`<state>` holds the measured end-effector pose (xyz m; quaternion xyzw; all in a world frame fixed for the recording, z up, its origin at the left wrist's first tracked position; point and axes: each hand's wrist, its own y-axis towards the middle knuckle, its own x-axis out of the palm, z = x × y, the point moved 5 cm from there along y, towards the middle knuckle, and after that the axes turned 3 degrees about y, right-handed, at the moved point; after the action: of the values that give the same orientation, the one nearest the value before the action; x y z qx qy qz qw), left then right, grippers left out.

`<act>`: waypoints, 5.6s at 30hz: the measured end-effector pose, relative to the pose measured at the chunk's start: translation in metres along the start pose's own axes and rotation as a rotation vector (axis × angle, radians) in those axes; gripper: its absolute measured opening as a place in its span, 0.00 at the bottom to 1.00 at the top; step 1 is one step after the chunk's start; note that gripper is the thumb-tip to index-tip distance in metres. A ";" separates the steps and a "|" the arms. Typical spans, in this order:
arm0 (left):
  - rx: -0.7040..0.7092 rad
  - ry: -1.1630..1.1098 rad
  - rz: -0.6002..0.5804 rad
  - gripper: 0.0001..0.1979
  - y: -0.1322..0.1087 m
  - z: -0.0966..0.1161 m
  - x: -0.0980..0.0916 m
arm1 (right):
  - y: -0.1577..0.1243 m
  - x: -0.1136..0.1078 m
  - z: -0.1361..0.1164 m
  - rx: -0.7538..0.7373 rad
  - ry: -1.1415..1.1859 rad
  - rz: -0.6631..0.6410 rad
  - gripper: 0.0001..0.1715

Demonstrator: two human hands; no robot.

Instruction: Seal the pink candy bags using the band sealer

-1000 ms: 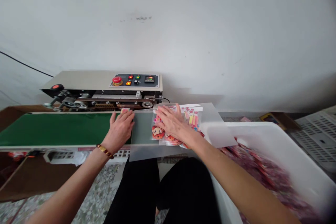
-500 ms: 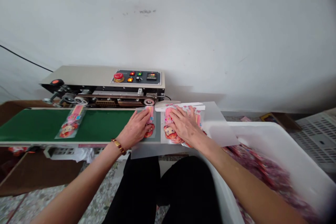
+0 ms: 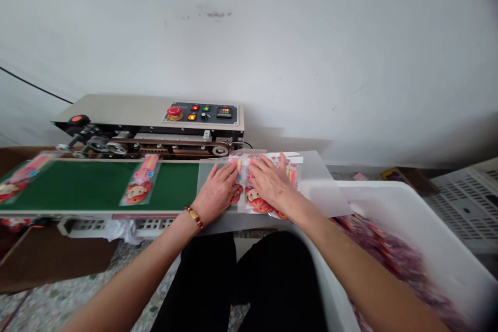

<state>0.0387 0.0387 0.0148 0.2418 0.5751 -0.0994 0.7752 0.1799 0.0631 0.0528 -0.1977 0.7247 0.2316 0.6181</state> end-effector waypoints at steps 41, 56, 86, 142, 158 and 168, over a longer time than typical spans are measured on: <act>-0.047 0.033 0.003 0.23 -0.010 -0.025 -0.003 | -0.023 -0.001 0.019 0.031 -0.047 0.009 0.18; 0.012 -0.012 0.049 0.21 -0.004 -0.002 -0.011 | 0.011 0.006 -0.011 -0.035 0.037 0.035 0.22; 0.227 -0.037 -0.033 0.26 0.014 0.053 0.007 | -0.077 -0.004 0.063 0.298 -0.006 0.175 0.20; -0.110 0.105 -0.027 0.25 -0.037 -0.050 -0.019 | -0.035 0.011 0.026 0.103 0.042 0.082 0.24; 0.048 -0.046 0.015 0.20 0.002 0.008 -0.003 | -0.010 0.017 0.015 0.045 0.163 0.138 0.23; 0.016 -0.008 -0.015 0.22 -0.013 -0.018 -0.009 | -0.018 0.016 0.036 0.081 0.224 0.116 0.19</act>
<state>0.0147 0.0354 0.0153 0.2432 0.5730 -0.1105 0.7748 0.2163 0.0690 0.0310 -0.1552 0.8080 0.2141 0.5265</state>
